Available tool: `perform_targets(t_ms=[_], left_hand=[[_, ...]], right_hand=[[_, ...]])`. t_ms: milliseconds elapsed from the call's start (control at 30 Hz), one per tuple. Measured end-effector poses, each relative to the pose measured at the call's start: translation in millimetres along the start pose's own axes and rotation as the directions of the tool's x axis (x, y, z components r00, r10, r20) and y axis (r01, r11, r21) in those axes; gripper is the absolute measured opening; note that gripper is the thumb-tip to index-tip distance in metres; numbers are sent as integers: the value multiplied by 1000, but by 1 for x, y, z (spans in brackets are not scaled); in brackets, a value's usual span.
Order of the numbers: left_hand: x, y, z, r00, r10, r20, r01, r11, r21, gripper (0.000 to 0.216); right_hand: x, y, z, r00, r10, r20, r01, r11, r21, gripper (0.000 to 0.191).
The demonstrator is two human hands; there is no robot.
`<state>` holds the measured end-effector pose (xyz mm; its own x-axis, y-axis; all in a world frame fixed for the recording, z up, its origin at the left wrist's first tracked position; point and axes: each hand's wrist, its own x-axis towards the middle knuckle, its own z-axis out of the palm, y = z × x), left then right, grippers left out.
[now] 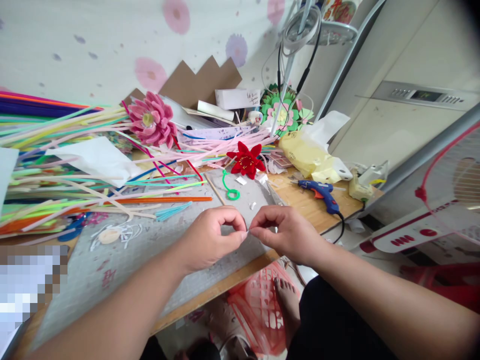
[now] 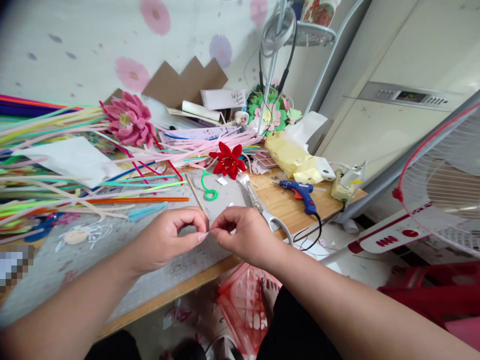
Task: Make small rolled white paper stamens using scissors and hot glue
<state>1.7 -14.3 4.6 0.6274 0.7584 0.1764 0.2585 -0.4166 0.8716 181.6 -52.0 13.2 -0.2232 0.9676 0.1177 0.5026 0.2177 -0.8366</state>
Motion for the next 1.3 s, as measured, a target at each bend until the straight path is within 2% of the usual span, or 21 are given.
perform_targets(t_ms=[133,200,300,400,567,767,1167,1300], left_hand=[[0,-1,0,1000,-4,-16,4,1000,-11,8],[0,-1,-2,1000,-16,-27,15,999,-39,8],[0,1,-3,999,-43,-34,39,994,-102,9],[0,2,-4,998,-55,-28,51,989,-137,9],[0,2,-3,999,-49,-19,46,992,-114,9],[0,-2,-2,1000,-24,-20,22,995,-102,9],[0,1,-1,1000,-24,-6,24,998,-60,9],[0,-1,-1,1000,-12,-23,11,999,-45,9]], right_hand=[[0,0,0,999,-35,-18,34,999,-42,8],[0,1,-3,999,4,40,-8,997,82,9],[-1,3,-9,989,57,140,-100,942,321,17],[-1,5,-10,984,93,155,-149,903,403,18],[0,8,-3,982,127,141,-176,890,420,20],[2,5,-1,981,158,109,-186,924,335,15],[0,-3,3,993,110,38,-115,975,191,6],[0,-3,2,993,106,44,-114,967,229,7]])
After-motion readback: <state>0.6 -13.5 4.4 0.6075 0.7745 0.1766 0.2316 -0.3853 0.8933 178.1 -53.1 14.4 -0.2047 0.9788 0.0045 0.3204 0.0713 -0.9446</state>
